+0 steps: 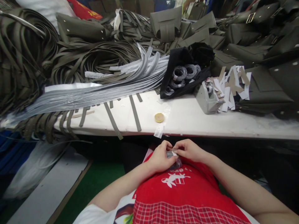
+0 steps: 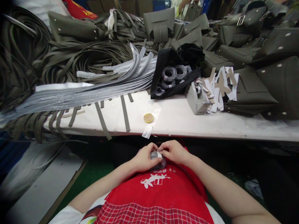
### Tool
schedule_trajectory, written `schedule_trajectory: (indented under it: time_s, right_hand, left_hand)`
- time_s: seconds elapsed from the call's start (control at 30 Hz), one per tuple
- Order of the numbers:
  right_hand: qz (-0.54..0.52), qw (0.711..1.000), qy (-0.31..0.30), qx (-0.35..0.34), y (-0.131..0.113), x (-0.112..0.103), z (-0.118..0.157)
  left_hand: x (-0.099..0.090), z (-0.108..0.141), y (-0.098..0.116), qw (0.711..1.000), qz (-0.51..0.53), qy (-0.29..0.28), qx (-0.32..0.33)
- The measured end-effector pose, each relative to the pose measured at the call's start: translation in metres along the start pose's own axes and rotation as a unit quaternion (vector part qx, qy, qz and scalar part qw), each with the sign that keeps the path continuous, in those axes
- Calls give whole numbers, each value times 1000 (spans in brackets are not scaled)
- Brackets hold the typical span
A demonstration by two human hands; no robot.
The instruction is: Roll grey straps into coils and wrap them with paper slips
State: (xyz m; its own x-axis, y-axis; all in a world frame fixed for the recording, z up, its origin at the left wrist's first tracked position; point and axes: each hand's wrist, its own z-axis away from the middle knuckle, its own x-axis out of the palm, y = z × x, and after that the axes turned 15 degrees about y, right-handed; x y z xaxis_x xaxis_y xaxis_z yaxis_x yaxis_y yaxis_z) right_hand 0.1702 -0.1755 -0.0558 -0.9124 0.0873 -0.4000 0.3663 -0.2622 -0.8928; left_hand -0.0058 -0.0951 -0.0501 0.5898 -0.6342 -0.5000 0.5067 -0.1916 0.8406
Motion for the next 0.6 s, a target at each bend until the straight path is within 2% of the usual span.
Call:
schedule_trajectory:
  time_s: [0.07, 0.13, 0.17, 0.23, 0.3, 0.43, 0.5, 0.53, 0.6]
  right_hand:
    - [69, 994, 14, -83, -3, 2, 7]
    - [129, 976, 14, -173, -4, 2, 14]
    - [148, 967, 17, -208, -3, 2, 18]
    - [169, 953, 39, -247, 1, 3, 24]
    - [183, 946, 63, -260, 6, 5, 28]
    - [185, 940, 102, -269, 5, 0, 30]
    - [191, 932, 143, -273, 3, -23, 25]
    - [200, 924, 189, -267, 3, -41, 21]
    - [218, 885, 344, -224, 4, -90, 9]
  left_hand:
    - [-5, -6, -9, 991, 44, -104, -68]
    - [-11, -12, -15, 957, 147, -203, -144]
    - [-13, -15, -17, 936, 211, -226, -171]
    - [-16, -21, -17, 902, 316, -214, -200]
    - [-16, -26, -13, 887, 364, -179, -219]
    - [-10, -34, -1, 904, 346, -151, -201]
    - [-9, -37, 3, 915, 333, -144, -178]
    - [-9, -38, 3, 918, 332, -135, -171]
    - [-9, -40, 3, 919, 340, -115, -163]
